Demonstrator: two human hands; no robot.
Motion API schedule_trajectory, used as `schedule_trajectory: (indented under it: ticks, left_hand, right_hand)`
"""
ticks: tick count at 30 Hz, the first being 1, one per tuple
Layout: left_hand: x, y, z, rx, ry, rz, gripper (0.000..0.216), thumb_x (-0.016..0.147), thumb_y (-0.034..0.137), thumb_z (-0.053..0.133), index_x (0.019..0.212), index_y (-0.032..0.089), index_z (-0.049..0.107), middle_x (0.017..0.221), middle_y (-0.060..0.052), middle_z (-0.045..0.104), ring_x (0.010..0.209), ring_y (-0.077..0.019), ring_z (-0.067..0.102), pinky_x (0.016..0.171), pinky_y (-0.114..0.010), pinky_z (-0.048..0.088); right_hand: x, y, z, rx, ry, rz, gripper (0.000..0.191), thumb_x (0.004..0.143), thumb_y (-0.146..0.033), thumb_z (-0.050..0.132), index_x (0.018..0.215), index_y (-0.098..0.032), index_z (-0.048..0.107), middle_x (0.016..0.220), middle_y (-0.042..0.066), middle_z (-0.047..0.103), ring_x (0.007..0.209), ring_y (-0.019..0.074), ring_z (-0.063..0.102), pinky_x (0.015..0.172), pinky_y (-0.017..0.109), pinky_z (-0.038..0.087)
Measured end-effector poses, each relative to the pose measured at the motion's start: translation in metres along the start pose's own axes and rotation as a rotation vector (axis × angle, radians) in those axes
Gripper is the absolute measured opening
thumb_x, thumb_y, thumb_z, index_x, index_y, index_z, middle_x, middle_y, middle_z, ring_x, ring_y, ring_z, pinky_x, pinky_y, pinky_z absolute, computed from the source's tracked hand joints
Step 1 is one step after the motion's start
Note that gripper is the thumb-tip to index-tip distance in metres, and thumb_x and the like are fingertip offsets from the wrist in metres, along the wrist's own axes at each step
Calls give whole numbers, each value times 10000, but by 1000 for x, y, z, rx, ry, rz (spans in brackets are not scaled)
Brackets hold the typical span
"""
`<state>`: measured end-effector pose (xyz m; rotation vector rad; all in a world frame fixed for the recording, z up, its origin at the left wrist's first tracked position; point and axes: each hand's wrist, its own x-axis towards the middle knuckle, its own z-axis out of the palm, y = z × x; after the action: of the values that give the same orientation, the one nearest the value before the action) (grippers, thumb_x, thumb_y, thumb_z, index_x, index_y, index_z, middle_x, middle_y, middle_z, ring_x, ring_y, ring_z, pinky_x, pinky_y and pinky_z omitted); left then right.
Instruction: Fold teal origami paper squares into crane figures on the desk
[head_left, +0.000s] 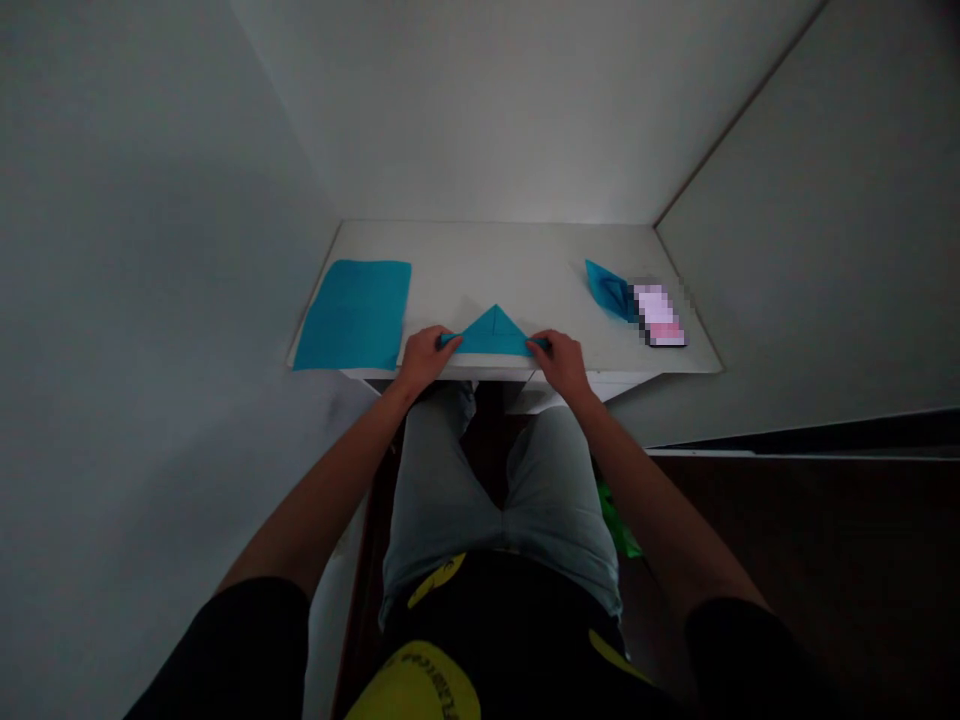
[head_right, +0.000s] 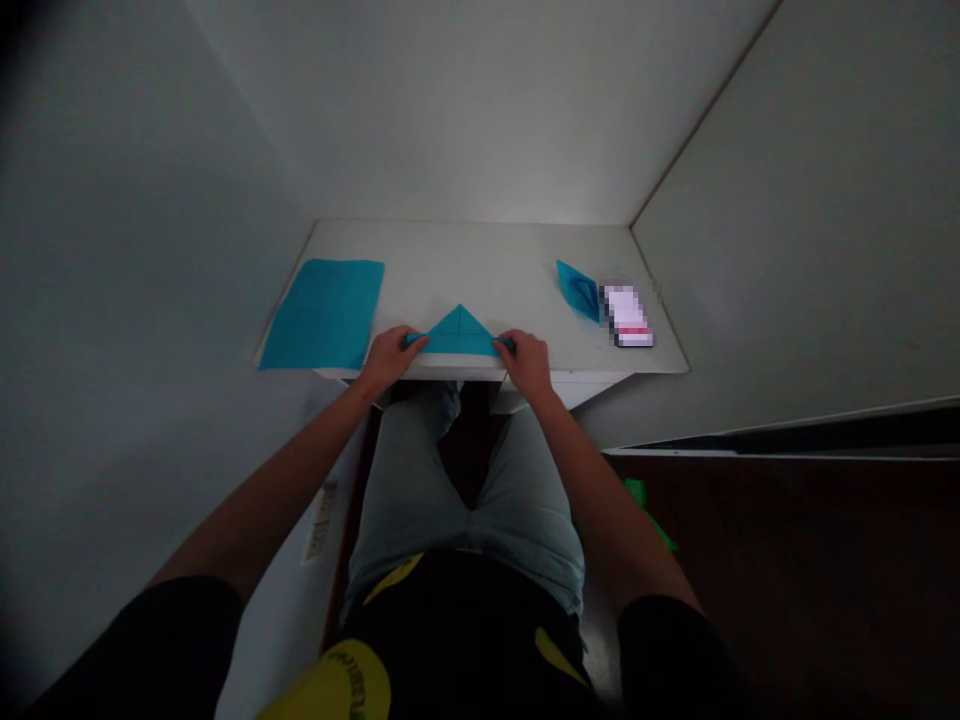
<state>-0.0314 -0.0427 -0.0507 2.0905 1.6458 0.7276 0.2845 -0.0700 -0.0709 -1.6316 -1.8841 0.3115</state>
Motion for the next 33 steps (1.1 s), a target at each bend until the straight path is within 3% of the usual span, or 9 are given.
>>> schedule_trajectory:
  ticks: [3, 7, 11, 14, 17, 21, 27, 33]
  left_hand:
    - [9, 4, 4, 97, 65, 9, 172, 1015, 360, 738, 1033, 204, 809, 1173, -118, 808, 1153, -295, 730, 1082, -464, 555]
    - [-4, 7, 15, 121, 40, 158, 311, 1117, 274, 530, 1254, 218, 804, 1393, -110, 792, 1337, -267, 710, 1246, -513, 473]
    - [-32, 7, 19, 240, -35, 303, 512, 1153, 301, 392, 1604, 174, 600, 1711, -139, 546, 1618, -282, 495, 1380, -582, 300]
    - [-46, 6, 17, 297, -67, 349, 603, 1161, 367, 381, 1707, 125, 460, 1792, -169, 402, 1696, -299, 360, 1405, -579, 252]
    - [-46, 4, 14, 304, -81, 344, 575, 1163, 388, 414, 1670, 137, 520, 1753, -174, 471, 1669, -308, 414, 1389, -585, 295]
    - [-38, 0, 15, 261, -51, 363, 447, 1150, 387, 526, 1519, 188, 682, 1634, -148, 633, 1564, -305, 562, 1333, -578, 400]
    - [-43, -4, 18, 186, 87, 332, 231, 1090, 383, 682, 1168, 267, 866, 1266, -106, 829, 1199, -284, 759, 1077, -487, 589]
    - [-34, -4, 9, 176, 66, 350, 278, 1107, 415, 652, 1181, 258, 869, 1109, -96, 862, 1044, -269, 774, 996, -445, 594]
  right_hand:
    - [9, -1, 1, -44, -17, 2, 320, 1095, -460, 610, 1086, -226, 830, 1048, 111, 804, 923, 271, 710, 910, 436, 534]
    - [-1, -5, 2, -176, -31, -111, 361, 1128, -435, 565, 1265, -223, 823, 1184, 157, 773, 1066, 319, 687, 952, 477, 508]
    - [-27, -7, -3, -298, -133, -294, 523, 1150, -464, 502, 1612, -246, 612, 1582, 159, 659, 1327, 370, 622, 1073, 525, 479]
    - [-44, -5, -5, -296, -161, -357, 617, 1163, -477, 453, 1741, -262, 425, 1752, 101, 506, 1550, 348, 503, 1231, 538, 403]
    - [-53, -4, -2, -266, -136, -341, 603, 1175, -475, 410, 1743, -271, 417, 1752, 78, 507, 1604, 308, 475, 1295, 543, 359]
    - [-50, -9, 4, -215, -59, -265, 527, 1170, -483, 449, 1629, -267, 590, 1664, 95, 613, 1525, 312, 571, 1240, 545, 429]
    - [-45, -13, 7, -140, -11, -227, 431, 1146, -448, 545, 1511, -286, 706, 1567, 91, 700, 1449, 316, 636, 1184, 543, 475]
    - [-38, -12, 6, -45, 28, -150, 339, 1126, -461, 592, 1315, -293, 818, 1406, 85, 798, 1352, 304, 707, 1153, 527, 506]
